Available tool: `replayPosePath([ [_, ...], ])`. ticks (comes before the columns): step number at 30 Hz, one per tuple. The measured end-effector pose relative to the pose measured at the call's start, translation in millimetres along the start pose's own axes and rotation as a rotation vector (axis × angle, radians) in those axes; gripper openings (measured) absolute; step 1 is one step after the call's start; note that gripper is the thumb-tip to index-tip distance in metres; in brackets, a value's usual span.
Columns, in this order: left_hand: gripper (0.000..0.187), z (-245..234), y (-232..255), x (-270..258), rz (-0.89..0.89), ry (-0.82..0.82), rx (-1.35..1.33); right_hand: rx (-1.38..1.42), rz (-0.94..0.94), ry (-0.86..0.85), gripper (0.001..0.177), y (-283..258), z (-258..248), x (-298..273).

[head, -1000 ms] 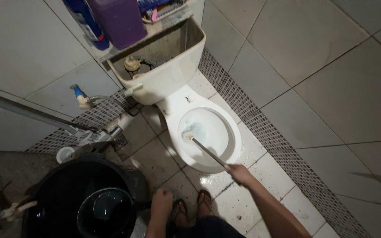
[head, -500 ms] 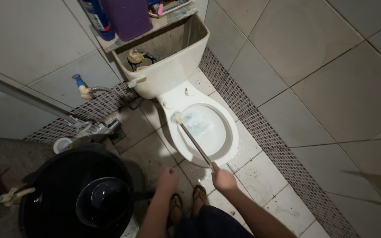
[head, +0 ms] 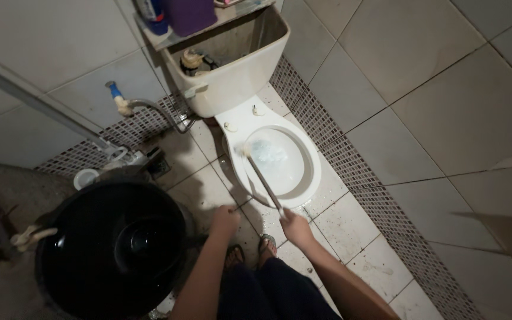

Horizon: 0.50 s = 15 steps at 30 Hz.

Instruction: The person scrubs the inside of a toilet bowl using a brush, pours water from a bucket into the bowl, and adds cleaning powder from a container.

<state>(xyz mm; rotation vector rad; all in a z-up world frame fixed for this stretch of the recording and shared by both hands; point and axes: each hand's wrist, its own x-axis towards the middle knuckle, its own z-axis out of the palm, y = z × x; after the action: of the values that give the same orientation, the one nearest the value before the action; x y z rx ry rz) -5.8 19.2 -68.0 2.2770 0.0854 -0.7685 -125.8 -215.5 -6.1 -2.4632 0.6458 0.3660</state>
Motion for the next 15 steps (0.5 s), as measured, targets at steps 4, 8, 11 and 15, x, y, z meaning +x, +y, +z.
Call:
replayPosePath([
  [4, 0.043, -12, 14, -3, -0.073, 0.014, 0.07, -0.395, 0.01, -0.176, 0.054, -72, -44, 39],
  [8, 0.037, -35, 14, -33, -0.056, 0.012, 0.022, -0.68, -0.217, -0.149, 0.051, -105, -77, 66],
  [11, 0.036, -46, 1, -42, -0.044, 0.024, -0.071, -0.764, -0.273, -0.267, 0.048, -113, -119, 40],
  [15, 0.038, -51, -22, -35, -0.039, 0.07, -0.123, -0.931, -0.232, -0.472, 0.064, -114, -161, -17],
])
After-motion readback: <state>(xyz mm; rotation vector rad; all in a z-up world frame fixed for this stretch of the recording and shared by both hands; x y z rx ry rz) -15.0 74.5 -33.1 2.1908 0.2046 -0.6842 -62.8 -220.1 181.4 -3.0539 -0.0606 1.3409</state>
